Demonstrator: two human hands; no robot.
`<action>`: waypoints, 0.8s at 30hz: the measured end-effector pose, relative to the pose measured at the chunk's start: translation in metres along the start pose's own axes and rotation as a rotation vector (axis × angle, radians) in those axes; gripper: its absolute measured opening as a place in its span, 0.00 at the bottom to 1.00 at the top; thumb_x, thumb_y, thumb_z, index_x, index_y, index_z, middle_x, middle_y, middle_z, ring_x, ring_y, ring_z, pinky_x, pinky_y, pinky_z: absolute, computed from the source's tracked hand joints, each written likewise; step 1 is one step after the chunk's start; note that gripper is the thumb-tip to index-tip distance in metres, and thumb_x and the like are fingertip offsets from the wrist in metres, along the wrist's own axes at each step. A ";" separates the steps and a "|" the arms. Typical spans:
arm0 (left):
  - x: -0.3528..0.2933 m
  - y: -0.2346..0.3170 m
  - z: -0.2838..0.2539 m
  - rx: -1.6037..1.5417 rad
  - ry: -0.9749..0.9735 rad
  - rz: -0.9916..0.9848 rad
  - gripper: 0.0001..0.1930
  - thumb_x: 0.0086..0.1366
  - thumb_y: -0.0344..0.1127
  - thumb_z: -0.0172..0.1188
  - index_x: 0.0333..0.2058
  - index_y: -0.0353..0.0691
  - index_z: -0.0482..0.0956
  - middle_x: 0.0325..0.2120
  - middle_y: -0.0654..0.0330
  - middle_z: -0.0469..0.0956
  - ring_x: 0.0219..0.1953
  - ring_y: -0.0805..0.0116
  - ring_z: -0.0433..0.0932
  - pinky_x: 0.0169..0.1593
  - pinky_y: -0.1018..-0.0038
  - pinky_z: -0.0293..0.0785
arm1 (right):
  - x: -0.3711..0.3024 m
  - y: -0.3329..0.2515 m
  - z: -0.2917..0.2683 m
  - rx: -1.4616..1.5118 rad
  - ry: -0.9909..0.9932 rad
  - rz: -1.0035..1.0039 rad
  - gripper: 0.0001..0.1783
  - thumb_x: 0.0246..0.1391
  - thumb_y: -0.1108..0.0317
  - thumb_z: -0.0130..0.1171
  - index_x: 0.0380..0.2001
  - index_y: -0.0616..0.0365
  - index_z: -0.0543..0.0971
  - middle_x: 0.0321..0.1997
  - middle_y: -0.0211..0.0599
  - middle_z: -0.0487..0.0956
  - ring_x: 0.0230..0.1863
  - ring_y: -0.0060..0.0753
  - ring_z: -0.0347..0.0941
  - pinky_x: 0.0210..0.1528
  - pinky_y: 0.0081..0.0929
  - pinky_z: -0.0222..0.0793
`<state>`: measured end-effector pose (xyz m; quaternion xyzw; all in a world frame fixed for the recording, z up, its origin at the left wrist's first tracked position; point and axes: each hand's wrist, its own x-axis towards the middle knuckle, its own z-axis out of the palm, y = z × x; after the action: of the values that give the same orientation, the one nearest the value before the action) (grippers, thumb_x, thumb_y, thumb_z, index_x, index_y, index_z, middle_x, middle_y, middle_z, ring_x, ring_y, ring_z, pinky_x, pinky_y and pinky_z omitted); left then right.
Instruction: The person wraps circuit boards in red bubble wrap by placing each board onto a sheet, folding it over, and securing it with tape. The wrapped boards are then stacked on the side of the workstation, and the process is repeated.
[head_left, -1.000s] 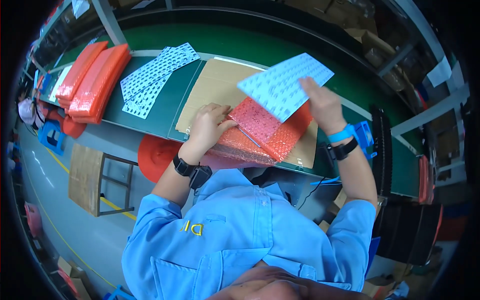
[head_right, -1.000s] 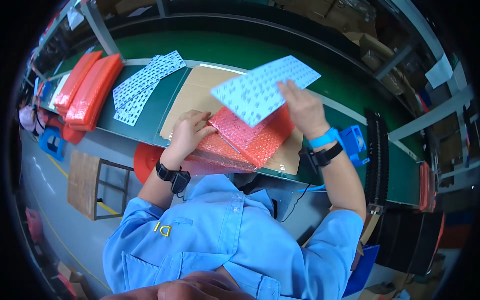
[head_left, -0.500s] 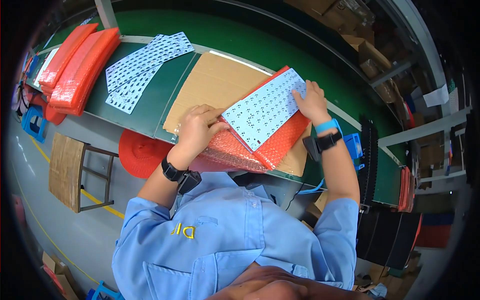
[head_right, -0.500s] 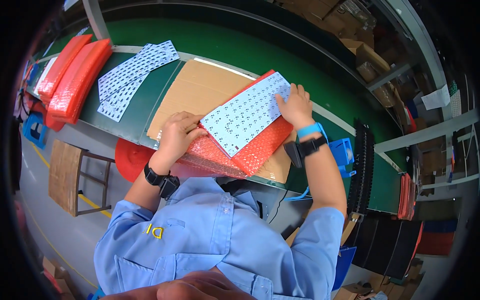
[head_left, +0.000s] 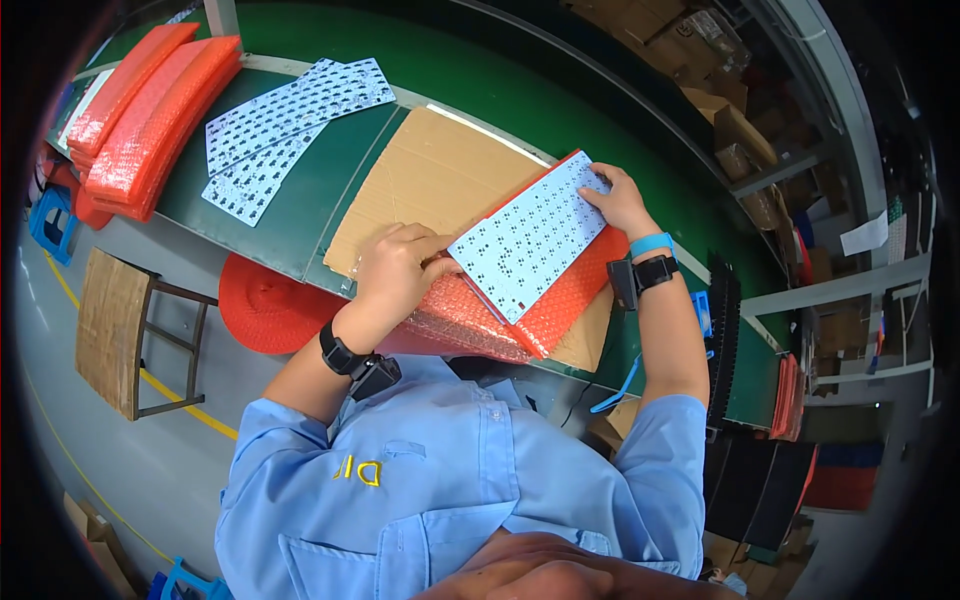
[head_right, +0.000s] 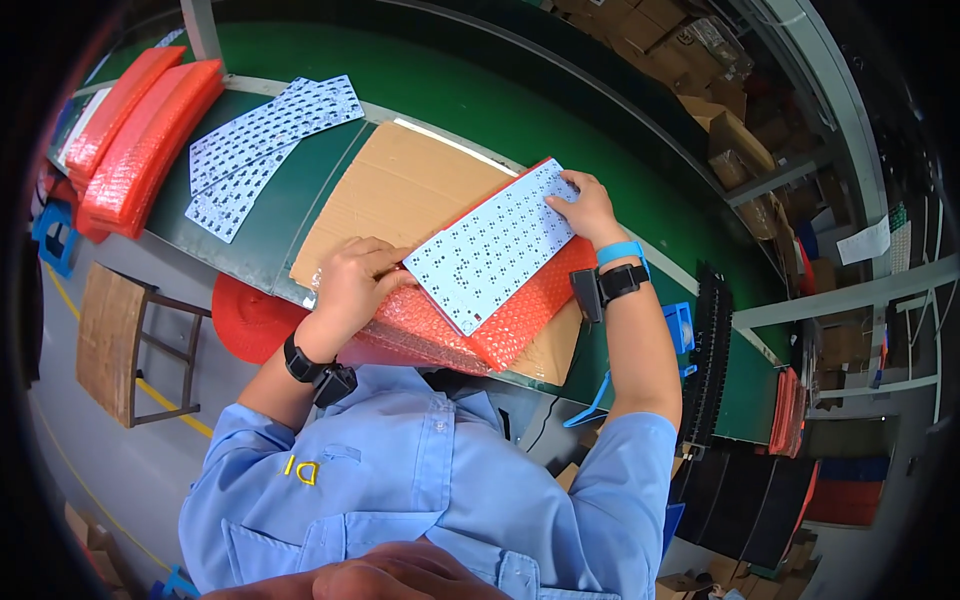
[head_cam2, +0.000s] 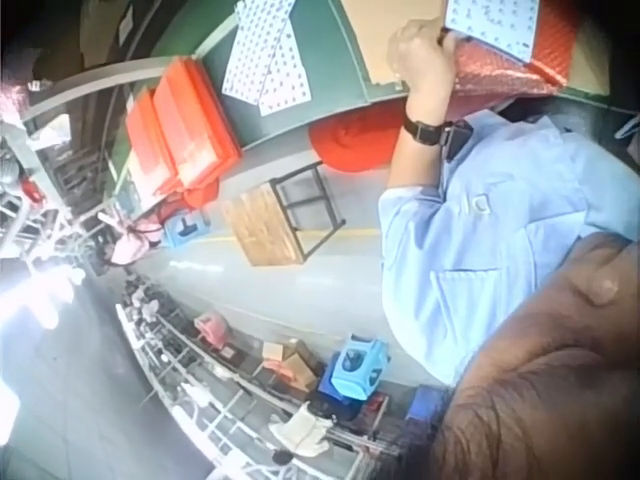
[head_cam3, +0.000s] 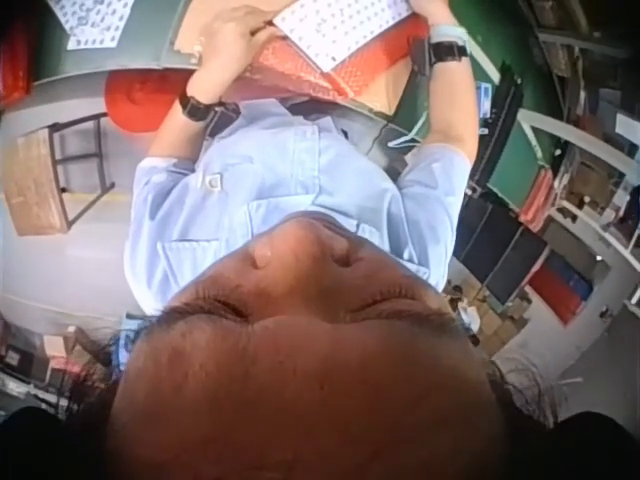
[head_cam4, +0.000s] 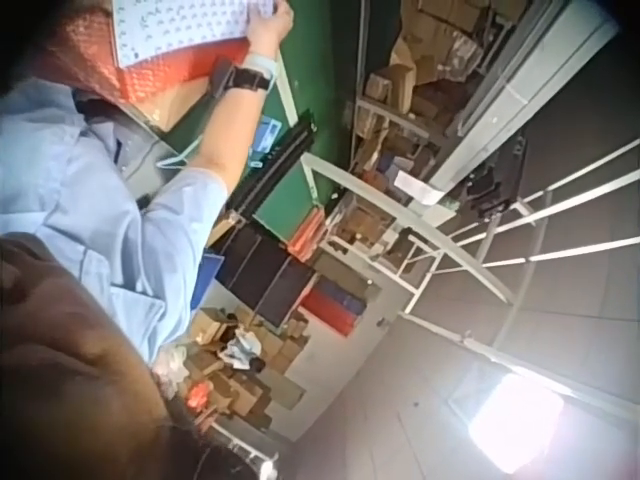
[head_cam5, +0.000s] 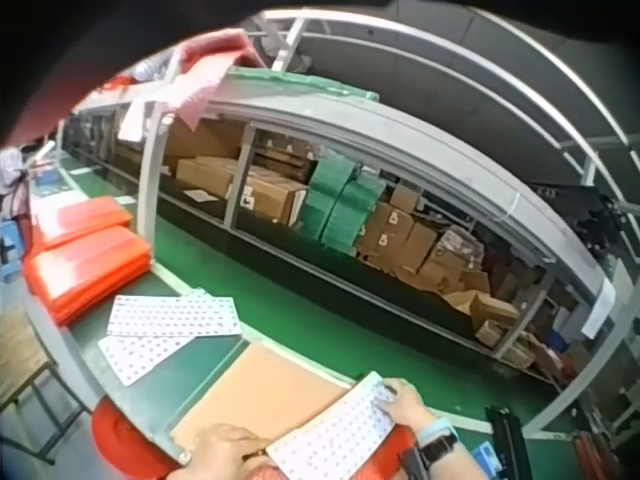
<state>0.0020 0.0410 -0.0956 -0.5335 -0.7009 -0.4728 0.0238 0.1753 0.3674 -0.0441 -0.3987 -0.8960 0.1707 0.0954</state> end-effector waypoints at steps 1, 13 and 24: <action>0.000 -0.002 0.000 -0.004 0.002 0.003 0.14 0.47 0.39 0.72 0.34 0.44 0.88 0.25 0.60 0.80 0.29 0.59 0.78 0.37 0.66 0.74 | 0.002 0.000 0.001 0.027 -0.002 -0.017 0.33 0.49 0.60 0.73 0.57 0.60 0.76 0.59 0.48 0.75 0.59 0.47 0.73 0.61 0.33 0.70; 0.000 -0.009 -0.003 -0.014 -0.011 -0.002 0.13 0.48 0.39 0.71 0.35 0.46 0.88 0.24 0.60 0.80 0.29 0.59 0.78 0.36 0.65 0.74 | 0.005 -0.012 0.001 0.129 -0.068 -0.016 0.32 0.48 0.66 0.73 0.58 0.55 0.76 0.59 0.47 0.74 0.59 0.44 0.72 0.59 0.34 0.72; 0.000 -0.009 -0.011 -0.039 -0.074 -0.040 0.16 0.48 0.37 0.73 0.37 0.40 0.87 0.28 0.57 0.81 0.31 0.57 0.78 0.38 0.66 0.74 | 0.008 -0.016 0.001 0.184 -0.095 0.009 0.35 0.47 0.61 0.74 0.59 0.58 0.74 0.58 0.48 0.74 0.59 0.43 0.71 0.62 0.33 0.68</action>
<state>-0.0101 0.0330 -0.0952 -0.5367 -0.7025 -0.4668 -0.0221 0.1583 0.3632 -0.0388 -0.3840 -0.8781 0.2715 0.0883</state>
